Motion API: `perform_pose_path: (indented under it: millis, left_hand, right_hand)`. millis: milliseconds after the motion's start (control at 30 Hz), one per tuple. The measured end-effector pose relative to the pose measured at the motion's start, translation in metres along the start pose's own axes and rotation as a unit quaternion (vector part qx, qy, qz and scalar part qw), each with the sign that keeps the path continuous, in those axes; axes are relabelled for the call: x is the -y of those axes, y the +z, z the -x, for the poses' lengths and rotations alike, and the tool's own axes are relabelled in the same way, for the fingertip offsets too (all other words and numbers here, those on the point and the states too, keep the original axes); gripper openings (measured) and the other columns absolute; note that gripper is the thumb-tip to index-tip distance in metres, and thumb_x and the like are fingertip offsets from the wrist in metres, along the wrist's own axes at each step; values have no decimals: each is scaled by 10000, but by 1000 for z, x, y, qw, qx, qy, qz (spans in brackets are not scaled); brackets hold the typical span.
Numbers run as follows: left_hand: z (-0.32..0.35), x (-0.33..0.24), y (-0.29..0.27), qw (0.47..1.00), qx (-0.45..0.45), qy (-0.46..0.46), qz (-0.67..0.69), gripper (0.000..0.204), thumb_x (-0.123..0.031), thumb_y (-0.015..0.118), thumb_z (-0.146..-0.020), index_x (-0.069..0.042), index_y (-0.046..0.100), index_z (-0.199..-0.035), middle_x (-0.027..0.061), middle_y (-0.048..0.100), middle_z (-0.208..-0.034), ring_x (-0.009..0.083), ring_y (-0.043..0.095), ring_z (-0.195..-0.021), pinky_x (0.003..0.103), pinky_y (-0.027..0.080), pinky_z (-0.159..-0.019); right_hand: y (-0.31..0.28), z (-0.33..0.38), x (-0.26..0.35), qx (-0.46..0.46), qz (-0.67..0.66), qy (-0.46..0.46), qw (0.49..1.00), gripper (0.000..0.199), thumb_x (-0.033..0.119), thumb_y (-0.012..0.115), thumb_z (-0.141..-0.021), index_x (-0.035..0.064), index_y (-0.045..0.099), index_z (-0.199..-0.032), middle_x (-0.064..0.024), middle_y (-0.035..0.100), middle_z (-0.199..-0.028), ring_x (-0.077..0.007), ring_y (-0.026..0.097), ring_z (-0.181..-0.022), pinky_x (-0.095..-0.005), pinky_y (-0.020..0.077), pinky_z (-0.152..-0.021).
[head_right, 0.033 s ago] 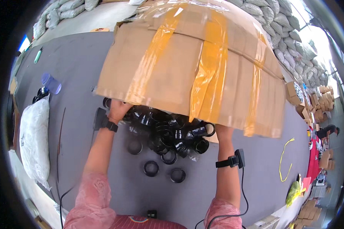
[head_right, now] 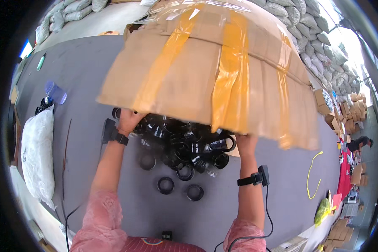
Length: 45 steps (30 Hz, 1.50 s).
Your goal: Sort black plastic ring components from a large cardboard box and arrange them into rows on the table.
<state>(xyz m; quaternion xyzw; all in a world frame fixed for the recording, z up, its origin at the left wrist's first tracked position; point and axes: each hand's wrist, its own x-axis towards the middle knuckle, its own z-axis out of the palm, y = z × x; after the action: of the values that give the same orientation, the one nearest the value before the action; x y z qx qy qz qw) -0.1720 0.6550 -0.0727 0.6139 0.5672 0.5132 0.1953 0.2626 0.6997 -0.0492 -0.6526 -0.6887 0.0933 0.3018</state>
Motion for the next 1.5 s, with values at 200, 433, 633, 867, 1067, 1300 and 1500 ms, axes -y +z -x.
perform_pose_path:
  millis: [200,433,633,867,1067,1300,1500]
  left_hand:
    - [-4,-7,7,1000,-5,-24,14,510,-155,821,-731,7,627,-1174,202,656,-1155,380,605,-1093,412,447,-972]
    - [-1,-5,-15,997,52,-52,27,444,-76,700,-799,34,588,-1214,207,643,-1185,353,594,-1137,406,438,-980]
    - [24,46,-33,995,-69,-3,66,399,-12,580,-853,36,548,-1247,187,656,-1164,321,615,-1110,380,456,-967]
    - [26,42,-65,970,-201,-103,90,188,-142,616,-952,30,656,-1019,25,624,-776,88,515,-757,294,468,-694]
    - [17,13,-64,969,-168,-125,130,406,-149,720,-879,-40,638,-1262,83,712,-1020,109,618,-966,302,505,-865]
    - [43,12,-59,990,-109,-79,48,876,-187,824,-772,-63,361,-1506,154,558,-1374,257,519,-1279,382,396,-1085]
    - [110,-8,-66,981,-153,-65,-99,770,-241,774,-780,-34,428,-1436,218,535,-1347,391,484,-1260,444,395,-1071]
  right_hand:
    - [-42,30,-22,59,-228,191,953,258,-28,581,-761,16,585,-1015,-46,595,-789,-120,541,-559,-267,428,-429]
    - [-46,52,-115,-79,-209,92,970,167,-26,552,-797,40,621,-935,-44,578,-722,-137,521,-519,-277,405,-424]
    - [-59,64,-106,-49,-301,320,897,81,47,598,-853,40,626,-928,-47,553,-679,-125,496,-482,-289,398,-404]
    - [-47,73,-99,-78,-307,303,899,131,29,563,-848,7,616,-966,-59,582,-709,-134,474,-424,-269,366,-385]
    - [-60,75,-79,-89,-356,365,856,192,101,681,-857,122,591,-1026,36,546,-766,-52,329,-447,-204,273,-379]
    - [-75,119,-95,-74,-368,345,860,423,170,694,-890,38,534,-1258,-48,607,-951,-54,342,-440,-214,276,-378]
    - [-97,193,-106,-80,-320,441,834,436,267,642,-915,64,522,-1281,-110,650,-1081,-60,341,-441,-220,272,-380]
